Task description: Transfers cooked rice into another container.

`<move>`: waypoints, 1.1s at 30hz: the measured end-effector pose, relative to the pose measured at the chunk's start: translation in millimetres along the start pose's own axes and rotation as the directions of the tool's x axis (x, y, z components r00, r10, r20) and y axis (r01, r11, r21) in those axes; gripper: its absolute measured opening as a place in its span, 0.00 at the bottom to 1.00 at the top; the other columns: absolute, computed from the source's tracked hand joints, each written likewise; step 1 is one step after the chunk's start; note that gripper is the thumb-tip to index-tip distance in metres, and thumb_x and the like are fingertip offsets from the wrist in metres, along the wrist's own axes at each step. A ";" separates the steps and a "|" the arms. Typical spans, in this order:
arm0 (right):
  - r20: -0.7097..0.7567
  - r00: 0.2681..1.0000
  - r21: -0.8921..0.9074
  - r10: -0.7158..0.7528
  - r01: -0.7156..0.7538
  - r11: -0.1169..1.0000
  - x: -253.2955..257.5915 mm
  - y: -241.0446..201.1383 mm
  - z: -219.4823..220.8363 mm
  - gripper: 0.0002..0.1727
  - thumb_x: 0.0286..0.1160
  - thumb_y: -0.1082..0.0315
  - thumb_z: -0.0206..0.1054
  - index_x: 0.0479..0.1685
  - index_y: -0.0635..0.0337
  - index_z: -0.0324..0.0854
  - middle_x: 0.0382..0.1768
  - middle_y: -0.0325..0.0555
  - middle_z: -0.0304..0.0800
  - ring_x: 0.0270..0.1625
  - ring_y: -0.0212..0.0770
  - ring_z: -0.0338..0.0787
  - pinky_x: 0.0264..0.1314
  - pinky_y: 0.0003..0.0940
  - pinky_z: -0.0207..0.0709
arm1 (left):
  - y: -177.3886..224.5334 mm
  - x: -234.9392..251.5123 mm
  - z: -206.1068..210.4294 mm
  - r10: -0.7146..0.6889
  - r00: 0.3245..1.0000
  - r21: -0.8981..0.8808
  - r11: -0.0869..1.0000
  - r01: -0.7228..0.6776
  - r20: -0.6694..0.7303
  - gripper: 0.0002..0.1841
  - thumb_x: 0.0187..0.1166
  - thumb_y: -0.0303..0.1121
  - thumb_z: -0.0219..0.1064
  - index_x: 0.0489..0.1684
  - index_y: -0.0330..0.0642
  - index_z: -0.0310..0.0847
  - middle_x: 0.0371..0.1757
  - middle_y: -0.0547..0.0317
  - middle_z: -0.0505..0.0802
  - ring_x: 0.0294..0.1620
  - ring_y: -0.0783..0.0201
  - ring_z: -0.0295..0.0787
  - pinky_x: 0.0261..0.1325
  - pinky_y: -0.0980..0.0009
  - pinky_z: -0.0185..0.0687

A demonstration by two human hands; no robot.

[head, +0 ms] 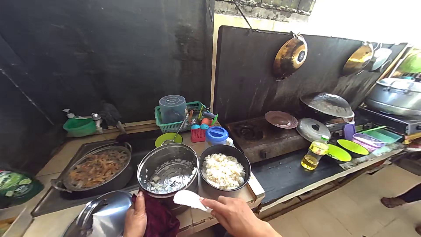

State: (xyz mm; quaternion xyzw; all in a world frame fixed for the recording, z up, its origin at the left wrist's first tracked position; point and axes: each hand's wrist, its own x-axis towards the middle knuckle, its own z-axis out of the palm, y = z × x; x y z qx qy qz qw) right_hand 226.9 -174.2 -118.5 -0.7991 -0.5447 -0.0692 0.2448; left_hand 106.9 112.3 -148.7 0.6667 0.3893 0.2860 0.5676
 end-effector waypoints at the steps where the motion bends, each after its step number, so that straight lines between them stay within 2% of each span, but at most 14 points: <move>1: -0.008 1.000 -0.030 0.007 -0.007 1.000 -2.6 3.4 2.4 0.22 0.92 0.53 0.52 0.80 0.27 0.77 0.28 0.44 0.85 0.25 0.45 0.86 0.23 0.44 0.78 | -0.1 0.2 0.2 0.003 1.000 -0.011 1.000 -0.003 0.001 0.29 0.96 0.47 0.41 0.56 0.29 0.84 0.51 0.49 0.92 0.56 0.75 0.87 0.66 0.72 0.79; 4: -0.053 0.998 -0.087 0.025 -0.029 0.996 -2.4 12.7 -1.7 0.22 0.92 0.51 0.52 0.80 0.24 0.77 0.28 0.43 0.84 0.24 0.44 0.85 0.23 0.43 0.77 | 2.0 -0.3 0.4 0.003 1.000 -0.009 1.000 -0.003 -0.007 0.29 0.96 0.46 0.41 0.55 0.29 0.84 0.51 0.50 0.92 0.55 0.76 0.86 0.66 0.73 0.78; 6: -0.086 0.995 -0.072 0.051 -0.057 0.996 -0.3 19.0 -11.3 0.22 0.92 0.52 0.52 0.80 0.26 0.78 0.29 0.42 0.86 0.24 0.43 0.86 0.23 0.44 0.78 | 3.4 -1.7 0.4 -0.003 1.000 -0.007 1.000 0.003 0.000 0.29 0.96 0.46 0.41 0.56 0.28 0.84 0.53 0.48 0.92 0.57 0.75 0.86 0.67 0.73 0.78; 9: -0.129 0.983 0.006 0.127 -0.127 0.992 9.8 26.5 -30.5 0.23 0.93 0.53 0.50 0.81 0.29 0.78 0.32 0.42 0.89 0.28 0.42 0.87 0.28 0.44 0.81 | 3.2 -1.6 1.2 -0.003 1.000 -0.003 1.000 0.003 -0.005 0.29 0.96 0.46 0.41 0.56 0.28 0.84 0.53 0.48 0.91 0.57 0.74 0.86 0.67 0.72 0.78; 12: -0.113 0.967 0.007 0.230 -0.230 0.973 31.8 20.4 -39.1 0.24 0.93 0.54 0.49 0.83 0.25 0.75 0.34 0.42 0.89 0.31 0.42 0.87 0.34 0.44 0.82 | 3.3 -2.3 -0.2 -0.003 1.000 0.030 1.000 0.003 -0.001 0.30 0.95 0.47 0.41 0.60 0.27 0.82 0.57 0.44 0.90 0.61 0.70 0.85 0.70 0.68 0.76; 14: -0.127 0.954 -0.078 0.271 -0.282 0.956 51.1 15.5 -30.0 0.26 0.90 0.58 0.51 0.83 0.24 0.74 0.33 0.46 0.87 0.33 0.46 0.88 0.34 0.45 0.82 | 4.7 -3.2 -1.1 -0.009 1.000 0.041 0.999 0.008 0.008 0.30 0.96 0.47 0.40 0.62 0.26 0.81 0.59 0.41 0.89 0.63 0.68 0.84 0.72 0.66 0.75; 15: -0.144 0.950 -0.110 0.279 -0.295 0.949 59.9 14.6 -21.3 0.27 0.89 0.61 0.53 0.83 0.24 0.75 0.34 0.47 0.87 0.34 0.48 0.89 0.35 0.46 0.82 | 5.0 -3.5 -0.9 -0.010 1.000 0.043 0.999 0.010 0.003 0.31 0.96 0.47 0.41 0.60 0.25 0.82 0.57 0.42 0.90 0.62 0.68 0.85 0.71 0.66 0.75; 18: -0.271 0.941 -0.215 0.204 -0.266 0.940 79.7 17.5 11.7 0.31 0.80 0.69 0.61 0.80 0.22 0.78 0.32 0.49 0.87 0.34 0.50 0.90 0.32 0.44 0.83 | 5.1 -3.2 0.2 -0.007 1.000 0.030 1.000 0.007 -0.008 0.30 0.96 0.46 0.41 0.56 0.27 0.83 0.53 0.45 0.91 0.58 0.71 0.86 0.67 0.68 0.77; 21: -0.323 0.932 -0.287 0.164 -0.262 0.921 86.5 19.0 30.3 0.35 0.75 0.72 0.64 0.79 0.19 0.79 0.31 0.51 0.87 0.32 0.50 0.90 0.29 0.43 0.82 | 3.6 -2.7 1.0 0.001 1.000 0.002 1.000 -0.001 -0.012 0.29 0.95 0.46 0.42 0.57 0.28 0.83 0.53 0.47 0.91 0.58 0.72 0.87 0.68 0.71 0.78; 25: -0.292 0.940 -0.422 0.178 -0.293 0.858 71.0 23.7 24.5 0.38 0.70 0.74 0.67 0.79 0.19 0.79 0.30 0.54 0.87 0.31 0.54 0.90 0.27 0.45 0.80 | 3.3 -2.3 2.4 0.009 1.000 -0.021 1.000 -0.009 -0.022 0.28 0.95 0.45 0.43 0.56 0.29 0.84 0.52 0.49 0.92 0.57 0.74 0.87 0.66 0.72 0.78; 29: -0.236 0.961 -0.496 0.144 -0.246 0.833 33.7 39.4 10.6 0.43 0.64 0.79 0.68 0.81 0.22 0.77 0.29 0.53 0.85 0.29 0.53 0.88 0.26 0.44 0.80 | 1.6 -1.9 3.7 0.017 1.000 -0.017 1.000 -0.017 -0.015 0.28 0.96 0.45 0.42 0.57 0.29 0.84 0.52 0.50 0.92 0.57 0.75 0.87 0.66 0.73 0.78; 33: -0.232 0.961 -0.471 0.154 -0.249 0.846 17.0 45.9 -19.5 0.39 0.69 0.76 0.65 0.78 0.19 0.80 0.27 0.52 0.84 0.25 0.52 0.87 0.20 0.44 0.77 | -1.2 -0.9 3.9 0.028 0.999 -0.028 0.999 -0.029 -0.022 0.28 0.95 0.45 0.42 0.56 0.29 0.84 0.53 0.49 0.92 0.58 0.75 0.87 0.67 0.74 0.78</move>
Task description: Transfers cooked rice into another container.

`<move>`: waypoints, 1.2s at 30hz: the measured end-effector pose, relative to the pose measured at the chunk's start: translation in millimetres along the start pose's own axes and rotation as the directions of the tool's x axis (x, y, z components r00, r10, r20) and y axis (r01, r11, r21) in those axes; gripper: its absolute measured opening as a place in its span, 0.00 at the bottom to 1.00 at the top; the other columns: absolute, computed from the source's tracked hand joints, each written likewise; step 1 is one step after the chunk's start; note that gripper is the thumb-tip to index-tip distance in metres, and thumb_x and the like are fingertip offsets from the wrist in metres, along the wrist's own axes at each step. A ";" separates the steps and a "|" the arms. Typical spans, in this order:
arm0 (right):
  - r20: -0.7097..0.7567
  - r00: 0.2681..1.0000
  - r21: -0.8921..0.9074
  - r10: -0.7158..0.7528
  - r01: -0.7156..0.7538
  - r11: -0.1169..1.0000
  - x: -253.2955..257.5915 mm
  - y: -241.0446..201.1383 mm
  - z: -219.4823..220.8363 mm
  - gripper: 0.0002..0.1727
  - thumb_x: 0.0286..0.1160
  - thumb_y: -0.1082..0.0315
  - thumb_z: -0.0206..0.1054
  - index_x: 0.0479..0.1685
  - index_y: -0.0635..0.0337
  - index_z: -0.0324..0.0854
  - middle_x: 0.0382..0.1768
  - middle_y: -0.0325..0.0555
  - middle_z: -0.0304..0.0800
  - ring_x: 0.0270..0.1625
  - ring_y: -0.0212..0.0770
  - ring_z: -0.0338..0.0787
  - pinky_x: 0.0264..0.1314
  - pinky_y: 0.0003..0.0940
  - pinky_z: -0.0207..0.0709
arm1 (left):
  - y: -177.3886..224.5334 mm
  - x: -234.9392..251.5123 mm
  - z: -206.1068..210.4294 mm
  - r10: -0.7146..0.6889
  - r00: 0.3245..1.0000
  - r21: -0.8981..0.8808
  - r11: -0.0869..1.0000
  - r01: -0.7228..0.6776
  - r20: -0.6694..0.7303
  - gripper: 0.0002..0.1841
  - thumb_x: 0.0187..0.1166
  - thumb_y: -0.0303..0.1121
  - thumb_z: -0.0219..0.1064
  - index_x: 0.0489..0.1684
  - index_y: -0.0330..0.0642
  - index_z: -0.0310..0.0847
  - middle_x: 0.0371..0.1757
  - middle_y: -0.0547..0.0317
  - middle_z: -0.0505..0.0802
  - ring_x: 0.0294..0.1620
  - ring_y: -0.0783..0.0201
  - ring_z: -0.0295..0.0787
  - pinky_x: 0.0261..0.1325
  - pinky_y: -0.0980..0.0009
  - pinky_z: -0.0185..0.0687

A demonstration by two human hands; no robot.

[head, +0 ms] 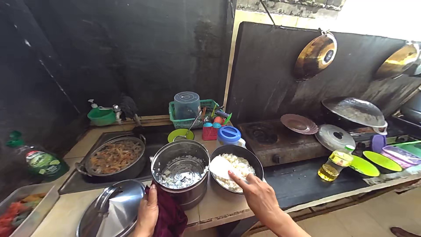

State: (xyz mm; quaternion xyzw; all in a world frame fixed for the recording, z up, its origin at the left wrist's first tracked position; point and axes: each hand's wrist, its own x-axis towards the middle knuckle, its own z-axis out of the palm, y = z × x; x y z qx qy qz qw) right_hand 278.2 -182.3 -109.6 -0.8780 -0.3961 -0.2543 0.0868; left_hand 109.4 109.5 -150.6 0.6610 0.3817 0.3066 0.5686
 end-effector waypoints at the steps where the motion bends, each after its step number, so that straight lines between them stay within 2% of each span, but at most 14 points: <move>1: -0.004 1.000 0.033 0.009 -0.009 0.999 2.3 3.3 -6.5 0.36 0.73 0.74 0.62 0.77 0.20 0.80 0.26 0.50 0.84 0.24 0.51 0.87 0.20 0.43 0.77 | -0.1 0.1 0.1 0.002 1.000 -0.001 1.000 -0.002 -0.001 0.28 0.95 0.45 0.42 0.57 0.29 0.84 0.54 0.48 0.92 0.58 0.75 0.87 0.67 0.74 0.78; 6: 0.043 0.998 0.196 0.038 -0.045 0.979 33.1 -5.9 -22.0 0.25 0.84 0.64 0.57 0.77 0.32 0.82 0.27 0.47 0.86 0.25 0.49 0.88 0.23 0.46 0.80 | 3.1 -2.2 0.5 0.006 1.000 -0.009 1.000 -0.006 -0.011 0.28 0.95 0.44 0.42 0.58 0.27 0.83 0.55 0.48 0.91 0.60 0.76 0.85 0.69 0.75 0.76; 9: 0.221 0.975 0.331 0.020 -0.095 0.939 65.0 -9.5 -37.4 0.20 0.88 0.55 0.57 0.75 0.38 0.81 0.36 0.48 0.92 0.33 0.52 0.92 0.34 0.53 0.84 | 5.3 -2.5 -1.1 -0.030 1.000 0.037 0.999 0.030 -0.008 0.29 0.95 0.46 0.42 0.63 0.28 0.82 0.61 0.43 0.90 0.65 0.68 0.85 0.73 0.67 0.75; 12: 0.350 0.929 0.400 -0.121 -0.032 0.916 109.0 -3.9 -70.9 0.16 0.88 0.51 0.59 0.63 0.43 0.85 0.29 0.44 0.91 0.32 0.49 0.91 0.38 0.56 0.83 | 3.9 -1.9 -0.6 -0.049 0.999 0.052 0.997 0.050 -0.019 0.30 0.95 0.48 0.42 0.62 0.30 0.83 0.58 0.45 0.91 0.63 0.67 0.86 0.72 0.65 0.77; 15: 0.427 0.868 0.277 -0.254 0.141 0.950 157.8 -10.3 -99.3 0.15 0.91 0.54 0.57 0.52 0.50 0.88 0.30 0.45 0.91 0.37 0.51 0.92 0.39 0.57 0.81 | 2.2 -0.9 1.0 -0.045 0.999 0.052 0.998 0.046 -0.026 0.29 0.95 0.48 0.43 0.58 0.30 0.85 0.54 0.46 0.92 0.60 0.67 0.88 0.69 0.64 0.78; 18: 0.604 0.738 0.128 -0.300 0.282 0.951 205.4 -29.5 -109.3 0.18 0.90 0.54 0.54 0.45 0.53 0.88 0.35 0.49 0.90 0.44 0.54 0.91 0.42 0.59 0.77 | 1.7 -1.3 2.0 -0.032 0.999 0.046 0.998 0.034 -0.032 0.28 0.94 0.47 0.45 0.55 0.30 0.86 0.51 0.46 0.93 0.57 0.66 0.89 0.68 0.63 0.79; 21: 0.672 0.678 0.015 -0.298 0.389 0.921 231.6 -61.5 -103.4 0.20 0.87 0.53 0.58 0.34 0.57 0.87 0.31 0.53 0.88 0.41 0.58 0.90 0.38 0.60 0.76 | 1.3 -1.5 4.6 -0.029 0.999 -0.021 0.999 0.028 -0.038 0.26 0.94 0.45 0.47 0.56 0.30 0.85 0.50 0.48 0.93 0.56 0.68 0.89 0.66 0.66 0.80; 24: 0.762 0.609 -0.116 -0.220 0.463 0.879 236.5 -106.3 -108.0 0.17 0.89 0.63 0.57 0.38 0.68 0.83 0.36 0.61 0.87 0.44 0.62 0.90 0.40 0.60 0.78 | 4.4 -4.1 12.8 -0.039 0.994 -0.113 0.993 0.028 -0.104 0.22 0.93 0.41 0.50 0.52 0.30 0.85 0.45 0.51 0.92 0.50 0.71 0.89 0.61 0.70 0.82; 26: 0.813 0.543 -0.125 -0.211 0.517 0.847 236.0 -127.7 -113.4 0.11 0.85 0.71 0.57 0.41 0.69 0.83 0.40 0.61 0.87 0.46 0.60 0.89 0.42 0.58 0.77 | 5.4 -5.2 18.4 -0.052 0.987 -0.140 0.990 0.031 -0.153 0.21 0.93 0.39 0.52 0.49 0.29 0.86 0.41 0.52 0.92 0.46 0.71 0.89 0.57 0.70 0.82; 29: 0.868 0.449 -0.099 -0.212 0.575 0.812 233.8 -152.9 -120.9 0.08 0.82 0.73 0.61 0.42 0.69 0.84 0.43 0.60 0.87 0.49 0.60 0.88 0.44 0.59 0.77 | 3.5 -5.7 23.2 -0.041 0.978 -0.142 0.990 0.012 -0.204 0.19 0.92 0.39 0.55 0.46 0.30 0.87 0.38 0.54 0.92 0.44 0.71 0.89 0.55 0.70 0.82; 31: 0.899 0.395 -0.050 -0.190 0.522 0.851 234.8 -161.7 -121.1 0.10 0.82 0.69 0.62 0.44 0.68 0.85 0.44 0.61 0.88 0.52 0.61 0.88 0.48 0.63 0.76 | 2.4 -6.7 24.1 -0.033 0.978 -0.143 0.990 0.003 -0.207 0.19 0.91 0.39 0.55 0.46 0.30 0.87 0.39 0.53 0.92 0.45 0.72 0.89 0.56 0.70 0.82; 33: 0.917 0.358 0.019 -0.178 0.405 0.914 239.6 -161.2 -116.9 0.14 0.86 0.64 0.59 0.43 0.66 0.85 0.41 0.58 0.88 0.48 0.58 0.88 0.47 0.62 0.75 | 1.8 -6.0 23.4 -0.031 0.980 -0.145 0.989 0.002 -0.198 0.19 0.91 0.39 0.56 0.47 0.30 0.87 0.40 0.53 0.92 0.45 0.72 0.89 0.57 0.70 0.82; 35: 0.901 0.369 0.119 -0.227 0.292 0.949 244.8 -151.7 -104.7 0.20 0.90 0.57 0.56 0.41 0.64 0.86 0.38 0.55 0.89 0.44 0.55 0.89 0.47 0.62 0.76 | 1.7 -5.5 20.7 -0.038 0.983 -0.156 0.988 0.010 -0.181 0.18 0.90 0.39 0.57 0.47 0.31 0.87 0.40 0.53 0.92 0.46 0.72 0.89 0.57 0.70 0.82; 36: 0.874 0.411 0.157 -0.260 0.267 0.951 246.7 -145.1 -96.1 0.22 0.91 0.55 0.56 0.39 0.64 0.86 0.38 0.56 0.89 0.45 0.56 0.89 0.47 0.64 0.77 | 1.7 -4.9 19.6 -0.040 0.984 -0.160 0.987 0.012 -0.172 0.18 0.90 0.38 0.57 0.46 0.30 0.87 0.39 0.53 0.92 0.45 0.71 0.88 0.56 0.69 0.81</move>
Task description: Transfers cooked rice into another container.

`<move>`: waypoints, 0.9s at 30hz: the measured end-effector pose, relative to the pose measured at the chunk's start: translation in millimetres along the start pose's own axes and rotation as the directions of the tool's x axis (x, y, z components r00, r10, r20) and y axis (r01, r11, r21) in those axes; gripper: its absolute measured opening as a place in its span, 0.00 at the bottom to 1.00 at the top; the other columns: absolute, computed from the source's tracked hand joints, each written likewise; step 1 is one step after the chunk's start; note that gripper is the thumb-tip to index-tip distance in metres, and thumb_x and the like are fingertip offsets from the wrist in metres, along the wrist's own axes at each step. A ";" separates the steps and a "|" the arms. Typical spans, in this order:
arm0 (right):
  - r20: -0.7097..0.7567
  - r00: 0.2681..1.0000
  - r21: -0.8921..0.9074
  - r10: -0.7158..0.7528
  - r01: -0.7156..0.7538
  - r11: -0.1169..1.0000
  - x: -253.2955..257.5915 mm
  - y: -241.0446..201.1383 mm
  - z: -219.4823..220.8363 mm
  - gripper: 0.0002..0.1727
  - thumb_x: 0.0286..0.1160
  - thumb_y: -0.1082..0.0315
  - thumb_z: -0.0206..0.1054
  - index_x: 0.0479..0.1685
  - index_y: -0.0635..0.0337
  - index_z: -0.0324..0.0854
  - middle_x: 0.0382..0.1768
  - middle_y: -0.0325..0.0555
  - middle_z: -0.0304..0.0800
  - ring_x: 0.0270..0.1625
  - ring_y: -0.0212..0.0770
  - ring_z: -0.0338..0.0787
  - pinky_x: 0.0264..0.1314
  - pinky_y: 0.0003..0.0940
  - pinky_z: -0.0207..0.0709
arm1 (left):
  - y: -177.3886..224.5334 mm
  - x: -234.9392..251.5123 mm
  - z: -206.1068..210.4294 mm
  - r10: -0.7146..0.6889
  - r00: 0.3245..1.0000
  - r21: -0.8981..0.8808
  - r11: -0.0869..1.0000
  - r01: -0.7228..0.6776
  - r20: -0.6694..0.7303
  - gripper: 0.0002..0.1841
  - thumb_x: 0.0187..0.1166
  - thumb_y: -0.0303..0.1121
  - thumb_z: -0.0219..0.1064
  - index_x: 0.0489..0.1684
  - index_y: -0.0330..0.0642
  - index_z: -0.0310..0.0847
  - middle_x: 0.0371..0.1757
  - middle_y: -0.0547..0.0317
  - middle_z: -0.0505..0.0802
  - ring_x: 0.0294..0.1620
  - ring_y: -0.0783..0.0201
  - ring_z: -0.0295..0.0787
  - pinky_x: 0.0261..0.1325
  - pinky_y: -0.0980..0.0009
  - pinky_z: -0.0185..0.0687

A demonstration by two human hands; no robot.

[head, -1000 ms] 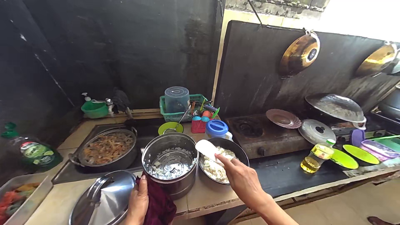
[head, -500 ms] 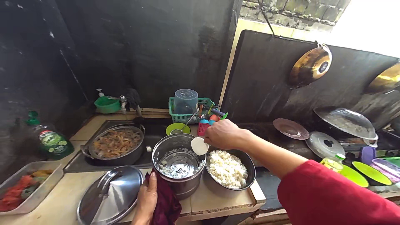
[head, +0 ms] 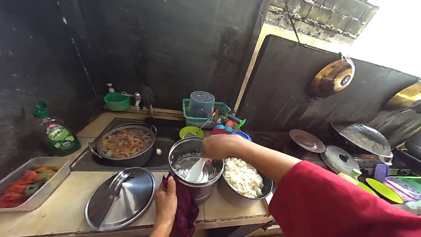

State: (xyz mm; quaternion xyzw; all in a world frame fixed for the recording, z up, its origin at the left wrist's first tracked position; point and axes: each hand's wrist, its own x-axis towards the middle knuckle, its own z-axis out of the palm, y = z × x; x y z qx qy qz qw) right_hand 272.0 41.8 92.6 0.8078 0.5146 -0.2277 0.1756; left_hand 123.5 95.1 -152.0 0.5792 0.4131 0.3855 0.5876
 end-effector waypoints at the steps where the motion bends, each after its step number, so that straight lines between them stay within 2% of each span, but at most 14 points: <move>1: -0.060 0.998 0.003 -0.002 0.002 1.000 4.1 6.5 2.6 0.22 0.90 0.53 0.56 0.40 0.63 0.87 0.39 0.58 0.89 0.48 0.59 0.90 0.48 0.67 0.78 | -0.5 1.0 -0.9 -0.003 1.000 -0.001 1.000 0.003 0.011 0.18 0.90 0.39 0.57 0.46 0.31 0.87 0.38 0.54 0.92 0.44 0.71 0.88 0.55 0.69 0.82; 4: -0.181 0.983 -0.088 0.036 -0.052 0.995 4.5 17.8 10.6 0.20 0.91 0.55 0.53 0.48 0.59 0.88 0.44 0.57 0.91 0.53 0.61 0.90 0.49 0.66 0.77 | -3.8 3.6 -4.8 -0.007 0.998 0.009 1.000 0.006 0.063 0.20 0.90 0.41 0.56 0.49 0.31 0.87 0.40 0.52 0.92 0.46 0.69 0.89 0.58 0.67 0.82; 6: -0.226 0.973 -0.142 0.052 -0.086 0.986 9.2 19.8 22.0 0.16 0.89 0.62 0.54 0.51 0.60 0.87 0.44 0.59 0.91 0.52 0.62 0.90 0.48 0.64 0.78 | -5.3 5.8 -6.3 -0.013 0.997 0.016 1.000 0.012 0.079 0.20 0.90 0.41 0.55 0.49 0.31 0.87 0.41 0.51 0.92 0.47 0.69 0.90 0.58 0.67 0.82; 9: -0.254 0.964 -0.214 0.075 -0.132 0.968 26.2 14.8 39.5 0.14 0.83 0.75 0.58 0.58 0.62 0.86 0.50 0.64 0.89 0.51 0.65 0.90 0.46 0.61 0.81 | -5.2 7.9 -9.2 -0.018 0.993 0.030 0.999 0.015 0.119 0.21 0.90 0.42 0.55 0.50 0.31 0.86 0.41 0.52 0.92 0.47 0.69 0.89 0.58 0.67 0.82; 11: -0.278 0.960 -0.251 0.029 -0.101 0.963 43.7 10.9 50.5 0.16 0.79 0.79 0.60 0.61 0.62 0.85 0.55 0.66 0.86 0.50 0.65 0.90 0.45 0.60 0.83 | -6.2 8.2 -10.5 -0.015 0.991 0.026 1.000 0.011 0.133 0.22 0.89 0.43 0.54 0.50 0.32 0.86 0.40 0.53 0.92 0.46 0.70 0.89 0.57 0.67 0.82; 15: -0.320 0.930 -0.331 -0.183 0.071 0.941 83.1 -0.6 78.9 0.17 0.71 0.84 0.66 0.59 0.68 0.85 0.56 0.67 0.87 0.54 0.66 0.89 0.50 0.61 0.82 | -5.4 6.8 -11.4 -0.004 0.991 -0.001 1.000 0.004 0.137 0.21 0.89 0.42 0.54 0.49 0.32 0.86 0.39 0.55 0.92 0.44 0.74 0.89 0.55 0.73 0.83; 17: -0.266 0.954 -0.343 -0.140 0.042 0.938 93.4 -10.4 94.2 0.14 0.72 0.85 0.64 0.55 0.73 0.84 0.54 0.65 0.86 0.53 0.63 0.88 0.49 0.57 0.82 | -6.1 4.7 -11.7 -0.014 0.990 0.002 1.000 0.014 0.141 0.21 0.88 0.42 0.53 0.50 0.31 0.85 0.39 0.57 0.92 0.44 0.75 0.89 0.55 0.74 0.83; 18: -0.202 0.978 -0.286 -0.045 -0.015 0.958 91.9 -16.4 95.4 0.12 0.75 0.84 0.61 0.54 0.75 0.83 0.54 0.65 0.86 0.55 0.63 0.88 0.52 0.57 0.82 | -6.4 4.4 -11.3 -0.014 0.990 0.002 1.000 0.014 0.138 0.21 0.87 0.42 0.53 0.50 0.32 0.86 0.38 0.57 0.92 0.44 0.75 0.89 0.55 0.74 0.83; 20: 0.006 0.988 -0.182 0.157 -0.153 0.971 80.1 -26.5 84.3 0.11 0.80 0.81 0.58 0.52 0.77 0.82 0.56 0.68 0.86 0.59 0.65 0.88 0.56 0.60 0.81 | -7.2 4.5 -10.0 0.002 0.993 -0.012 1.000 -0.001 0.119 0.21 0.86 0.42 0.54 0.49 0.32 0.86 0.38 0.59 0.92 0.44 0.76 0.89 0.55 0.75 0.84; 21: 0.092 0.979 -0.194 0.183 -0.163 0.968 74.5 -27.1 78.5 0.12 0.80 0.79 0.58 0.53 0.76 0.83 0.56 0.67 0.87 0.60 0.65 0.88 0.56 0.61 0.81 | -8.3 3.7 -9.0 0.012 0.995 -0.020 1.000 -0.010 0.102 0.20 0.86 0.41 0.54 0.48 0.33 0.86 0.37 0.60 0.92 0.43 0.77 0.89 0.54 0.76 0.84; 23: 0.202 0.974 -0.255 0.108 -0.054 0.965 65.4 -23.3 59.4 0.12 0.80 0.71 0.61 0.48 0.73 0.84 0.52 0.65 0.88 0.56 0.63 0.89 0.53 0.63 0.79 | -9.0 1.6 -6.7 0.010 0.998 -0.030 1.000 -0.008 0.069 0.19 0.86 0.40 0.55 0.49 0.31 0.86 0.38 0.59 0.92 0.44 0.76 0.89 0.55 0.76 0.84; 25: 0.258 0.966 -0.270 -0.008 0.080 0.960 60.7 -16.9 27.0 0.14 0.77 0.65 0.67 0.41 0.71 0.87 0.43 0.65 0.89 0.49 0.65 0.88 0.47 0.68 0.75 | -7.9 -0.8 -5.7 0.003 0.999 -0.031 1.000 -0.002 0.047 0.19 0.86 0.39 0.55 0.49 0.30 0.85 0.39 0.58 0.92 0.44 0.77 0.89 0.55 0.77 0.83; 27: 0.228 0.973 -0.238 -0.036 0.092 0.967 53.2 -9.7 -11.5 0.16 0.82 0.62 0.65 0.43 0.69 0.88 0.43 0.65 0.89 0.49 0.65 0.88 0.49 0.70 0.75 | -6.9 -1.4 -5.9 0.000 0.999 -0.034 0.999 0.002 0.048 0.19 0.86 0.39 0.54 0.50 0.30 0.85 0.39 0.59 0.92 0.44 0.78 0.89 0.56 0.78 0.83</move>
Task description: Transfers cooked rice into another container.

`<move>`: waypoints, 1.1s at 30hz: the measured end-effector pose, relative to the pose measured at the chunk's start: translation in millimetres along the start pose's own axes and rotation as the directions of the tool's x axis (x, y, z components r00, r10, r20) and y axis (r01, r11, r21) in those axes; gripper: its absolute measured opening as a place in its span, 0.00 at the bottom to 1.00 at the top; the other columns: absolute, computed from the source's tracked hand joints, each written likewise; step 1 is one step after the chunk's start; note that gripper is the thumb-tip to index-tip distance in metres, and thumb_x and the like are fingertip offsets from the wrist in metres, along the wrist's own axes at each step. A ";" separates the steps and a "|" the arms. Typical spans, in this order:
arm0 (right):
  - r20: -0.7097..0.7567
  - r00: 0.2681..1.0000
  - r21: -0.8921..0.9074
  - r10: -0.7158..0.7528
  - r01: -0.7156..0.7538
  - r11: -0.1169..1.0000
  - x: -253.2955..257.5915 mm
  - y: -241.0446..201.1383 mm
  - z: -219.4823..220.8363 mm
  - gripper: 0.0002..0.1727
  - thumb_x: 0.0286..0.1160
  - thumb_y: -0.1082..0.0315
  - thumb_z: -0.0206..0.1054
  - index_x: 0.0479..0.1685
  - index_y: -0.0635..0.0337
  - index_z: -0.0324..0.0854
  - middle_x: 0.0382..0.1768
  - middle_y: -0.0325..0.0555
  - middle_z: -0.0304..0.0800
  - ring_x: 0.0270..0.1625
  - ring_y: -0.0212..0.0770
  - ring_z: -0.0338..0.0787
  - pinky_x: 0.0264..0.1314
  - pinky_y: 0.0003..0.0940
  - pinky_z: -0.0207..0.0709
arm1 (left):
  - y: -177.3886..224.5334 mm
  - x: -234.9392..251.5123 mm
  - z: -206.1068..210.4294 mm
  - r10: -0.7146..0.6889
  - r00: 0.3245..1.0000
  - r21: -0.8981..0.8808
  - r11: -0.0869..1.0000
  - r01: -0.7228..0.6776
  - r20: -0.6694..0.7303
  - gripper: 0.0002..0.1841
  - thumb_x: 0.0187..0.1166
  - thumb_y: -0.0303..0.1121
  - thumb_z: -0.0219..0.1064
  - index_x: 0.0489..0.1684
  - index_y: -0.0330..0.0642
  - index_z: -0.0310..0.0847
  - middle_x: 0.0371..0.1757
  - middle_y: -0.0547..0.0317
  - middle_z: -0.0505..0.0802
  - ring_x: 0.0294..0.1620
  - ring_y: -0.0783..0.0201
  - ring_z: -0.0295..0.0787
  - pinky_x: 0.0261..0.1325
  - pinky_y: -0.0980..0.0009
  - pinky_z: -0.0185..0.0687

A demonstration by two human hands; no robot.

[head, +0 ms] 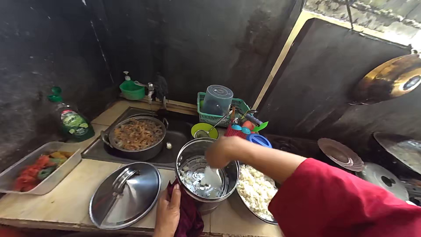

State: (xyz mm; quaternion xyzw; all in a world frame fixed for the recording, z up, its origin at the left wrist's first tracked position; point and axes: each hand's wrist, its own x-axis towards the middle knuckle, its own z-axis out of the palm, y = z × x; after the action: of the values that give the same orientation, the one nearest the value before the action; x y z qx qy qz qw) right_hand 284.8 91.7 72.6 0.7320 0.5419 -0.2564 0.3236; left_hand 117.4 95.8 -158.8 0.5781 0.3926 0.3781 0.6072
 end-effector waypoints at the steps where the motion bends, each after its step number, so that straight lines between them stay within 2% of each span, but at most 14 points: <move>1: -0.050 0.999 -0.012 0.008 -0.008 1.000 -4.4 7.0 -11.5 0.16 0.84 0.61 0.64 0.43 0.68 0.87 0.43 0.64 0.89 0.50 0.65 0.88 0.49 0.69 0.75 | 0.0 0.1 -0.1 -0.003 1.000 0.000 1.000 0.003 -0.001 0.19 0.86 0.39 0.54 0.50 0.30 0.85 0.40 0.60 0.92 0.45 0.78 0.89 0.56 0.78 0.83; 4: -0.164 0.986 -0.148 0.015 -0.039 0.988 0.9 15.6 -18.1 0.13 0.84 0.63 0.63 0.42 0.67 0.85 0.43 0.61 0.87 0.51 0.62 0.88 0.48 0.64 0.76 | 1.0 -0.6 -1.8 -0.018 1.000 -0.007 1.000 0.018 0.000 0.20 0.85 0.40 0.54 0.52 0.30 0.84 0.42 0.59 0.92 0.48 0.79 0.88 0.58 0.78 0.83; 7: -0.217 0.976 -0.223 -0.017 -0.032 0.974 17.6 7.5 0.3 0.09 0.81 0.76 0.60 0.40 0.72 0.84 0.41 0.63 0.87 0.47 0.62 0.89 0.41 0.60 0.78 | 6.7 -2.5 -3.3 -0.046 0.999 -0.017 0.999 0.047 0.013 0.19 0.87 0.39 0.53 0.53 0.30 0.82 0.42 0.61 0.92 0.47 0.80 0.88 0.58 0.80 0.84; 11: -0.240 0.962 -0.275 -0.132 0.063 0.959 44.8 -2.0 19.9 0.07 0.79 0.79 0.60 0.42 0.71 0.85 0.41 0.63 0.88 0.46 0.62 0.89 0.41 0.59 0.80 | 9.3 -4.5 -5.5 -0.071 0.997 0.005 0.997 0.071 0.022 0.21 0.87 0.40 0.53 0.59 0.27 0.79 0.46 0.58 0.91 0.50 0.80 0.88 0.60 0.80 0.83; 14: -0.275 0.939 -0.320 -0.207 0.114 0.941 59.1 -2.2 35.8 0.07 0.76 0.82 0.62 0.41 0.73 0.86 0.42 0.63 0.88 0.46 0.62 0.89 0.42 0.58 0.81 | 8.5 -3.6 -6.6 -0.067 0.997 -0.003 0.998 0.067 0.030 0.21 0.87 0.40 0.53 0.58 0.28 0.79 0.46 0.60 0.91 0.50 0.82 0.88 0.60 0.81 0.83; 17: -0.167 0.981 -0.269 -0.096 0.048 0.962 51.1 -0.1 43.1 0.06 0.74 0.84 0.62 0.41 0.74 0.85 0.44 0.63 0.88 0.49 0.62 0.89 0.45 0.58 0.82 | 4.5 -2.3 -8.1 -0.057 0.998 0.002 0.998 0.057 0.037 0.21 0.86 0.41 0.54 0.58 0.28 0.79 0.46 0.60 0.92 0.51 0.81 0.88 0.61 0.81 0.82; 20: -0.011 0.999 -0.278 -0.030 0.026 0.960 31.7 6.0 47.4 0.07 0.77 0.76 0.62 0.41 0.71 0.86 0.44 0.61 0.88 0.49 0.60 0.89 0.46 0.59 0.79 | 2.8 -2.2 -6.8 -0.027 0.999 0.023 0.999 0.026 0.026 0.20 0.86 0.41 0.54 0.54 0.30 0.81 0.43 0.61 0.92 0.48 0.81 0.88 0.59 0.80 0.83; 23: 0.062 0.977 -0.253 -0.203 0.212 0.944 19.6 10.8 51.5 0.11 0.76 0.64 0.68 0.37 0.64 0.88 0.38 0.58 0.89 0.44 0.61 0.88 0.42 0.65 0.74 | -0.3 -1.9 -4.3 -0.013 1.000 0.019 1.000 0.013 0.006 0.21 0.86 0.42 0.54 0.52 0.30 0.83 0.42 0.60 0.92 0.48 0.79 0.89 0.58 0.78 0.84; 25: 0.015 0.952 -0.204 -0.307 0.304 0.931 15.6 17.2 42.2 0.15 0.83 0.58 0.65 0.41 0.59 0.90 0.39 0.56 0.90 0.46 0.61 0.89 0.45 0.67 0.74 | -1.0 0.0 -4.4 -0.028 1.000 0.020 0.999 0.028 0.009 0.22 0.85 0.44 0.55 0.53 0.31 0.83 0.43 0.59 0.92 0.49 0.77 0.89 0.58 0.77 0.84; 27: -0.097 0.962 -0.192 -0.257 0.235 0.953 9.3 24.7 19.9 0.15 0.86 0.57 0.62 0.44 0.57 0.91 0.38 0.55 0.90 0.47 0.60 0.89 0.47 0.66 0.77 | 0.2 1.7 -5.0 -0.046 0.999 0.025 0.999 0.045 0.021 0.22 0.85 0.44 0.55 0.54 0.31 0.83 0.43 0.59 0.92 0.48 0.77 0.89 0.58 0.77 0.84; 29: -0.166 0.974 -0.246 -0.153 0.109 0.963 10.0 26.6 2.4 0.15 0.88 0.59 0.60 0.44 0.57 0.89 0.37 0.54 0.88 0.45 0.59 0.89 0.43 0.61 0.77 | -0.4 2.3 -6.1 -0.055 0.998 0.022 0.998 0.055 0.023 0.22 0.85 0.44 0.56 0.53 0.32 0.83 0.43 0.59 0.92 0.48 0.77 0.89 0.57 0.77 0.85; 33: -0.198 0.979 -0.257 -0.046 -0.006 0.966 30.1 17.2 4.1 0.12 0.86 0.70 0.57 0.41 0.67 0.84 0.38 0.59 0.86 0.45 0.60 0.88 0.39 0.57 0.77 | 6.9 4.0 -9.5 -0.069 0.997 0.059 0.996 0.067 0.034 0.21 0.86 0.42 0.54 0.56 0.31 0.82 0.46 0.59 0.92 0.50 0.79 0.88 0.60 0.79 0.83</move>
State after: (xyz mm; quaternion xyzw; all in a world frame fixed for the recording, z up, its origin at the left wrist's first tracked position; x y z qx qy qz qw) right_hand 309.7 104.0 51.3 0.7007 0.6081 -0.1119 0.3560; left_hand 110.2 103.6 -152.3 0.5885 0.4120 0.3351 0.6097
